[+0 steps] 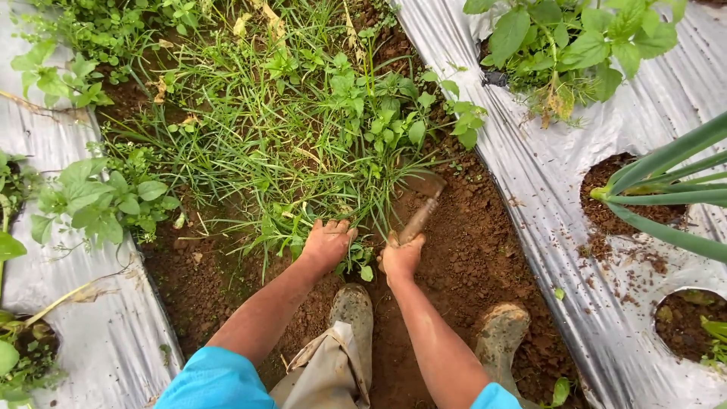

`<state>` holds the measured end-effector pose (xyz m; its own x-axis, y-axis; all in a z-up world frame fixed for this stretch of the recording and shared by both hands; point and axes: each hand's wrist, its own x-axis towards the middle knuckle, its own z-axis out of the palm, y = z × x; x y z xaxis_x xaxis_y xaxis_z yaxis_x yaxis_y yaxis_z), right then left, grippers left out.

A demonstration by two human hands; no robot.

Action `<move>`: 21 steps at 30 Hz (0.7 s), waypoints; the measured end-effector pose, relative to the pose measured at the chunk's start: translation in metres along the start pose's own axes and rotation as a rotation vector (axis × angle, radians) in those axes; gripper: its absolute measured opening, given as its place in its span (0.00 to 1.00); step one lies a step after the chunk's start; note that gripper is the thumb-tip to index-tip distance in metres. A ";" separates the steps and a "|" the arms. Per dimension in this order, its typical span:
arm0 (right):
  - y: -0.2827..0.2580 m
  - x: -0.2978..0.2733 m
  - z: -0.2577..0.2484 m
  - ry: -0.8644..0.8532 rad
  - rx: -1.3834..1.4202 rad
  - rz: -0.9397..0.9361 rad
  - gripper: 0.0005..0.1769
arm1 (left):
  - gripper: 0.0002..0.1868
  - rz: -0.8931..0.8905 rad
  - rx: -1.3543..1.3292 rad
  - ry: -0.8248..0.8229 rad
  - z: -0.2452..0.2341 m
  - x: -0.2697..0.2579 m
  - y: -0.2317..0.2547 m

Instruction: The person weeds a garden bed by first pulling small plants by hand from the soil and plastic mulch. They then use a hand hoe to loosen the soil and remove more weeds, gathering the removed plants into a pile.

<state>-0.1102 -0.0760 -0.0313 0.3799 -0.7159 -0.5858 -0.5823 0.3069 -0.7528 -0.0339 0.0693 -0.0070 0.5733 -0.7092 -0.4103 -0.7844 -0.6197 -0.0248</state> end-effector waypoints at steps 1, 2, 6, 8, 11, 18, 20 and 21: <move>0.004 0.001 0.000 0.032 0.047 0.007 0.22 | 0.16 0.000 -0.011 -0.033 -0.001 0.001 -0.002; 0.010 0.002 -0.003 0.063 0.091 0.015 0.21 | 0.16 -0.001 -0.025 -0.068 -0.002 0.001 -0.002; 0.005 0.000 0.026 0.075 0.104 -0.012 0.25 | 0.18 -0.019 -0.012 -0.042 0.011 0.009 0.001; 0.002 -0.002 0.023 0.035 -0.005 -0.047 0.27 | 0.19 -0.016 -0.003 -0.040 0.004 0.007 0.001; -0.008 -0.012 -0.007 0.025 0.074 0.064 0.22 | 0.20 -0.019 -0.014 -0.069 0.009 0.005 -0.002; -0.026 -0.010 0.010 -0.041 0.183 0.087 0.20 | 0.20 -0.020 0.009 -0.080 -0.003 0.012 -0.003; -0.021 -0.004 0.007 -0.064 0.124 0.094 0.20 | 0.20 -0.021 -0.024 -0.070 0.005 0.015 -0.003; -0.016 -0.009 0.001 -0.061 0.131 0.100 0.20 | 0.20 -0.015 -0.017 -0.075 0.002 0.009 -0.006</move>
<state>-0.1036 -0.0738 -0.0139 0.3698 -0.6397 -0.6739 -0.5220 0.4570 -0.7202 -0.0241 0.0675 -0.0125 0.5650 -0.6732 -0.4771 -0.7715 -0.6360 -0.0162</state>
